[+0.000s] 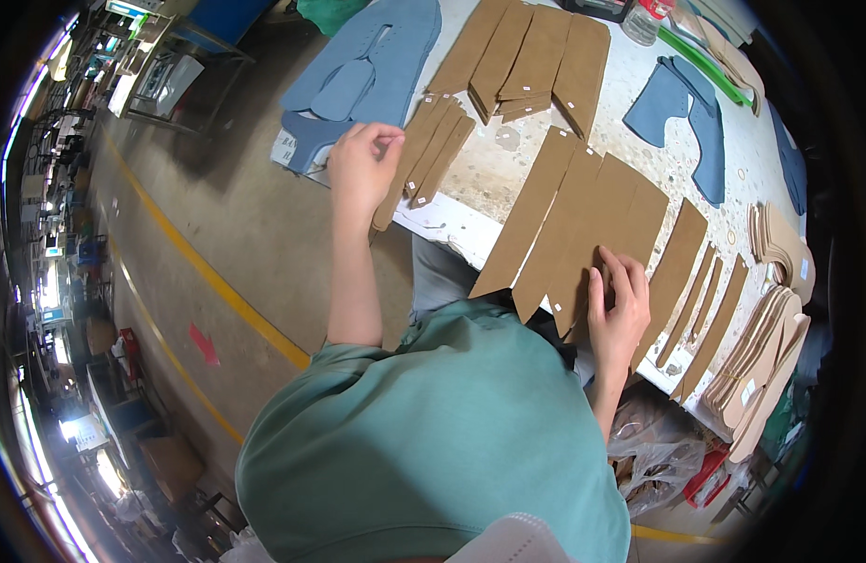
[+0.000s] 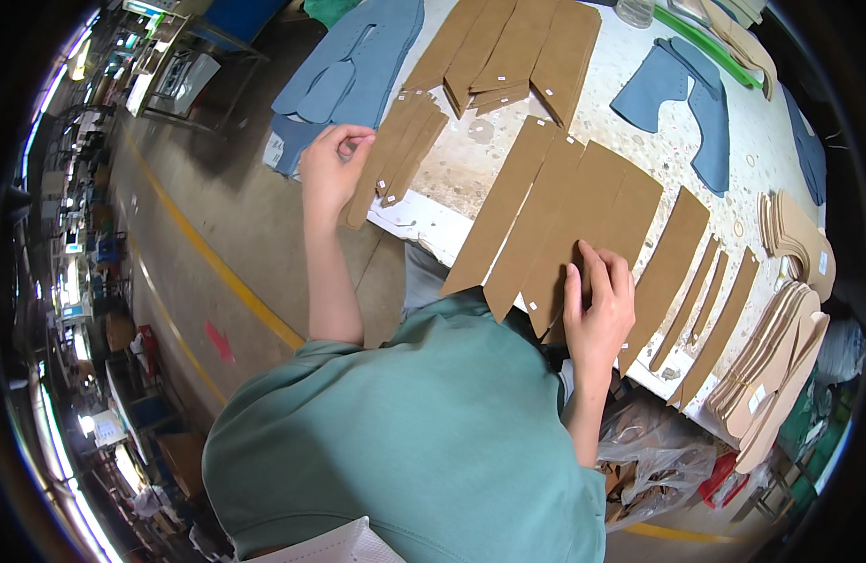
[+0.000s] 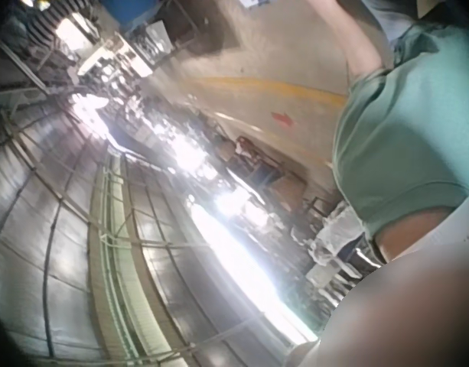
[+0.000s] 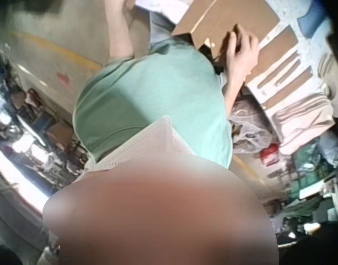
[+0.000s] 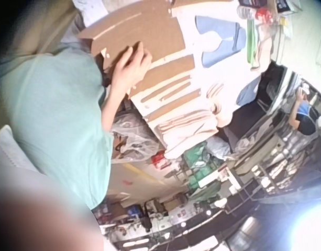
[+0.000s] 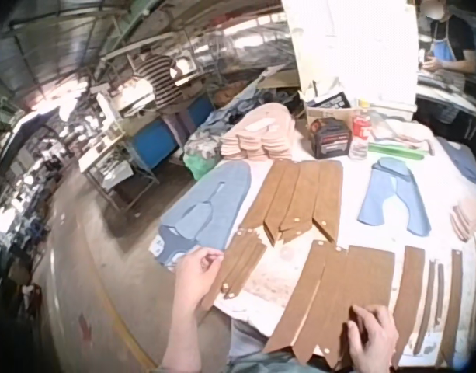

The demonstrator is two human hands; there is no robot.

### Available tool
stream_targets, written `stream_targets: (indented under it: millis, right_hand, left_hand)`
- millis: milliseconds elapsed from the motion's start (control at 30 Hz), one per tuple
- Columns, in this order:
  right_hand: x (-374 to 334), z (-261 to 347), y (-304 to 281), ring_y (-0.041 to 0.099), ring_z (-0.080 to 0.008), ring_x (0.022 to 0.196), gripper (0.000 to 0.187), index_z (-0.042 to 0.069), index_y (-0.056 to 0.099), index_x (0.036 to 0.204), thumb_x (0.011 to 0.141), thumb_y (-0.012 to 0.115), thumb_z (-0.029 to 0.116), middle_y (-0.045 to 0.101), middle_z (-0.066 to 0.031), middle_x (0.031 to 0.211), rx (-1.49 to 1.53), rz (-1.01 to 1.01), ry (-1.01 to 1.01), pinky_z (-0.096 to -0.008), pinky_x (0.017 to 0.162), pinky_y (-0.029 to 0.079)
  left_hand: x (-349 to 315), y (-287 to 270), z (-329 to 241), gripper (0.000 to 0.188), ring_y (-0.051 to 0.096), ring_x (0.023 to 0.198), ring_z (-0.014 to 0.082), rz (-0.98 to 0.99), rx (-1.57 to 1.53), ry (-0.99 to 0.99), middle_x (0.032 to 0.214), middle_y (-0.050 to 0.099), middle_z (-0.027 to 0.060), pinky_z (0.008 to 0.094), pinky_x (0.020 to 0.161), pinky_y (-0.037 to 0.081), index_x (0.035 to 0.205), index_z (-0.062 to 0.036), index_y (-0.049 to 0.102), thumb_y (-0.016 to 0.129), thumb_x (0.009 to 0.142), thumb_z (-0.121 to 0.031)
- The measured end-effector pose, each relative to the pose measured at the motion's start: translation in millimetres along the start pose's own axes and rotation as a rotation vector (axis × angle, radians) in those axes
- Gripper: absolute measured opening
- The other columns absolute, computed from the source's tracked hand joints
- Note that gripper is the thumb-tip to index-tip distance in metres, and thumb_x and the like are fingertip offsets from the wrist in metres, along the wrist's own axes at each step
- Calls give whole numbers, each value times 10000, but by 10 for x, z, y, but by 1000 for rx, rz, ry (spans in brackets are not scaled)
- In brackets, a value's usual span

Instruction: The person sorts and stacks brown cardboard pieces on a workbench, aligning edges and organizing them into neat piles. They occasionally pick up and place down individual pieces and small stacks, maintaining an orderly arrangement.

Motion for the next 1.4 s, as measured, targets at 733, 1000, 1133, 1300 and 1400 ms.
stream_targets:
  millis: [733, 1000, 1133, 1300, 1400]
  right_hand:
    - [-14, -5, 48, 564, -275, 988, 273, 54, 686, 1125, 854, 688, 90, 574, -113, 1021, -6, -6, -55, -381, 866, 478]
    - [88, 45, -29, 607, -201, 972, 304, 26, 663, 1177, 881, 674, 93, 612, -104, 1122, 467, 248, 71, -322, 860, 493]
    - [182, 155, -133, 627, -144, 958, 435, -19, 568, 1297, 891, 678, 93, 614, -98, 1173, 1120, 363, 152, -274, 828, 517]
    - [267, 49, -233, 647, -105, 795, 270, -33, 644, 1146, 883, 677, 17, 622, -63, 1005, 982, 300, 203, -217, 706, 523]
    - [301, -207, -267, 641, -80, 687, 98, -31, 702, 962, 881, 690, 22, 634, -44, 838, 583, 18, 249, -210, 617, 516]
  left_hand:
    - [-1, 24, -31, 110, 650, 785, 176, -90, -261, -22, 879, 684, 61, 312, 717, 494, 904, -56, 698, 722, 839, -141]
    - [-338, -399, -536, 108, 637, 785, 90, 298, -1026, -45, 884, 665, 53, 220, 682, 483, 1033, 0, 591, 602, 929, -26]
    - [-579, -111, -1052, 105, 623, 789, 83, 669, -1004, 147, 862, 653, 36, 240, 707, 499, 1001, 3, 632, 630, 898, -15]
    - [-790, 402, -1341, 120, 622, 786, 74, 863, -916, 214, 890, 657, 34, 235, 732, 497, 1020, 26, 632, 629, 908, -15]
    - [-718, 639, -1193, 100, 616, 761, 70, 821, -791, 88, 866, 674, 27, 232, 733, 501, 986, 19, 660, 643, 916, -50]
Point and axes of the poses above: each hand's wrist, its own x-axis towards the middle knuckle, its own y-axis out of the palm, z = x × y, the point moved 4 cm from there along x, towards the middle knuckle
